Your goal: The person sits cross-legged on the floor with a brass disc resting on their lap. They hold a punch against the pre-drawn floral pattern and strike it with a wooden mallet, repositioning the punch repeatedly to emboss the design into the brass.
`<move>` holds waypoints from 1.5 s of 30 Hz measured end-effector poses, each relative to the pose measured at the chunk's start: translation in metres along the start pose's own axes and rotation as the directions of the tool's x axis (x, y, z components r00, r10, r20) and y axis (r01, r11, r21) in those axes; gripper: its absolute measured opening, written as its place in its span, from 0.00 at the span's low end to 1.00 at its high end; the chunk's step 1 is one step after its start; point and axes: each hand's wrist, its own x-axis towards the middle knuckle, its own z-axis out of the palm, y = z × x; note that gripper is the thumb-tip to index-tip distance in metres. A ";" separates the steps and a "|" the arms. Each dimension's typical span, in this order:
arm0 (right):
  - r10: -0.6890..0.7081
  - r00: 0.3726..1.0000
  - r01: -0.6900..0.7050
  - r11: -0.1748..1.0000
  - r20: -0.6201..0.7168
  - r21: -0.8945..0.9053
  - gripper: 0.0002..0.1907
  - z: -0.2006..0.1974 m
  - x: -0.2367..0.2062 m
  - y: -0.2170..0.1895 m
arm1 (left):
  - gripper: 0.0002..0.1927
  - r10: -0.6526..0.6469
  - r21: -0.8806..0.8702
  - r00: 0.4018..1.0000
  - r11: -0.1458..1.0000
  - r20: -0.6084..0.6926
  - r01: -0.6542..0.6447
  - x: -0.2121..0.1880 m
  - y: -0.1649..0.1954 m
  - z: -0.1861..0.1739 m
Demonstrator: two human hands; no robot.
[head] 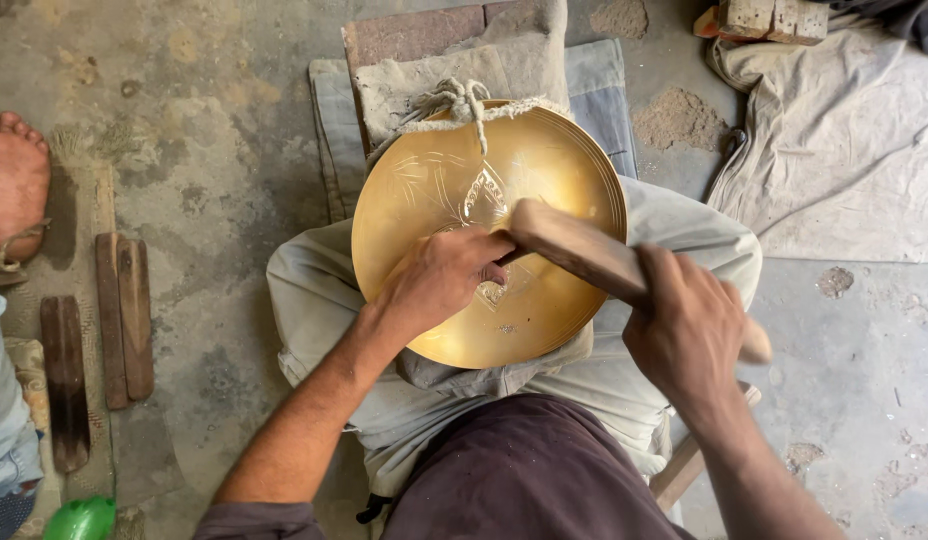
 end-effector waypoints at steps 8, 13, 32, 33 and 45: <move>0.222 0.975 -0.217 0.955 -0.001 0.203 0.23 0.033 -0.048 0.006 | 0.17 0.018 0.245 0.955 0.965 0.297 -0.095 0.024 0.006 -0.009; 0.394 0.918 -0.359 0.796 0.033 0.488 0.22 0.041 -0.052 0.005 | 0.23 0.049 0.228 0.955 0.966 0.292 -0.119 0.026 0.006 -0.009; 0.310 0.949 -0.302 0.860 0.048 0.412 0.30 0.006 0.006 0.018 | 0.12 -0.448 -0.437 0.667 0.877 -0.595 0.199 -0.030 0.024 0.074; 0.270 0.963 -0.254 0.881 0.018 0.400 0.30 0.003 0.009 0.017 | 0.13 -0.448 -0.460 0.652 0.872 -0.612 0.167 -0.030 0.024 0.077; -0.492 0.866 0.478 0.867 -0.090 -0.142 0.14 -0.052 0.100 -0.031 | 0.14 -0.429 -0.408 0.619 0.894 -0.657 0.187 -0.029 0.022 0.084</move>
